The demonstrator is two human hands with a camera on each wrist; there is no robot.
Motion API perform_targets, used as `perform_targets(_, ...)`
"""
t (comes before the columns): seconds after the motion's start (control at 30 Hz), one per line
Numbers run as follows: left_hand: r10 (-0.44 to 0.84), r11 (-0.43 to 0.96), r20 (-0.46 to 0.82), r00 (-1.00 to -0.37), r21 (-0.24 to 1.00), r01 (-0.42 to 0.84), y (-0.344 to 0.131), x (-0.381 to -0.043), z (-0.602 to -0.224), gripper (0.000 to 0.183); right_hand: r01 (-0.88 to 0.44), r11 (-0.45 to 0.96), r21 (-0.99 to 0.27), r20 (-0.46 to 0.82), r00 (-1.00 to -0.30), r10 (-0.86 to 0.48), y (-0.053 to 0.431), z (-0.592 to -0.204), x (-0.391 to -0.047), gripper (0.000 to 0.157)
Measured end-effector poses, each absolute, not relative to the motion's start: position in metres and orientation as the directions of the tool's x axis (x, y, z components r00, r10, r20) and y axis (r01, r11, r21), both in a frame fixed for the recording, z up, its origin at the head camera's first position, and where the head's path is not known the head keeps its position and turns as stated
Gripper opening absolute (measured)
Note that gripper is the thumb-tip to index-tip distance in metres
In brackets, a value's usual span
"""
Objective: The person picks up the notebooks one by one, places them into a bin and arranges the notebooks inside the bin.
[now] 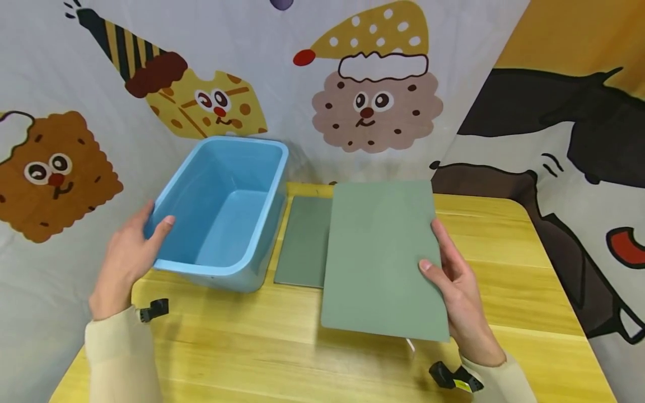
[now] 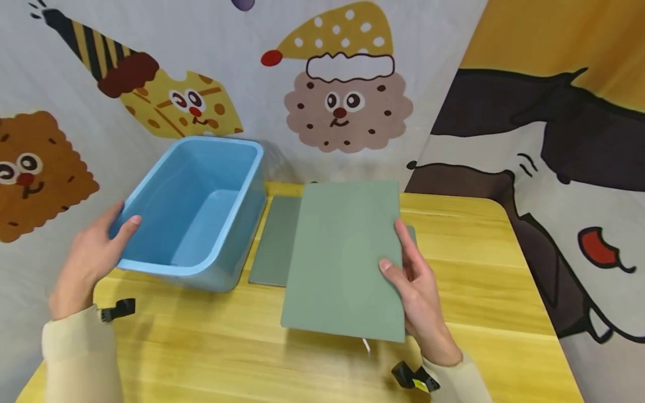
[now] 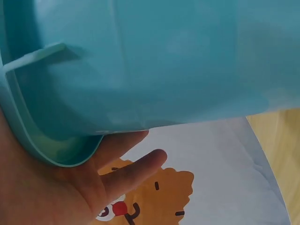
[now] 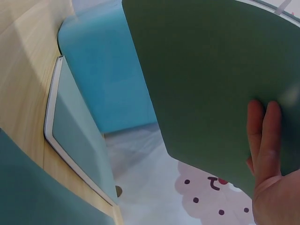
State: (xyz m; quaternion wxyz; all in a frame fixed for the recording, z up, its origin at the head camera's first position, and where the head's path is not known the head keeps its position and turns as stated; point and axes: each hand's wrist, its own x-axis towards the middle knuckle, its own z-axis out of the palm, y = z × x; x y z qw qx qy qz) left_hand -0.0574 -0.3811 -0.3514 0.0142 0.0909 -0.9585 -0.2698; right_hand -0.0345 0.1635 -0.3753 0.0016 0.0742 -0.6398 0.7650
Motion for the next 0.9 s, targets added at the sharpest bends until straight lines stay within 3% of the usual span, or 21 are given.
perform_targets(0.43, -0.016, 0.875, 0.194, -0.981, 0.477, 0.08, -0.369, -0.039, -0.363, 0.072, -0.153, -0.182, -0.971, 0.175, -0.978, -0.11, 0.147, -0.363, -0.037, 0.068)
perform_targets(0.9, -0.055, 0.883, 0.119, -0.991, 0.469, 0.008, -0.366, -0.038, -0.362, 0.077, -0.183, -0.247, -0.952, 0.222, -0.965, -0.14, 0.091, -0.344, -0.056, 0.07)
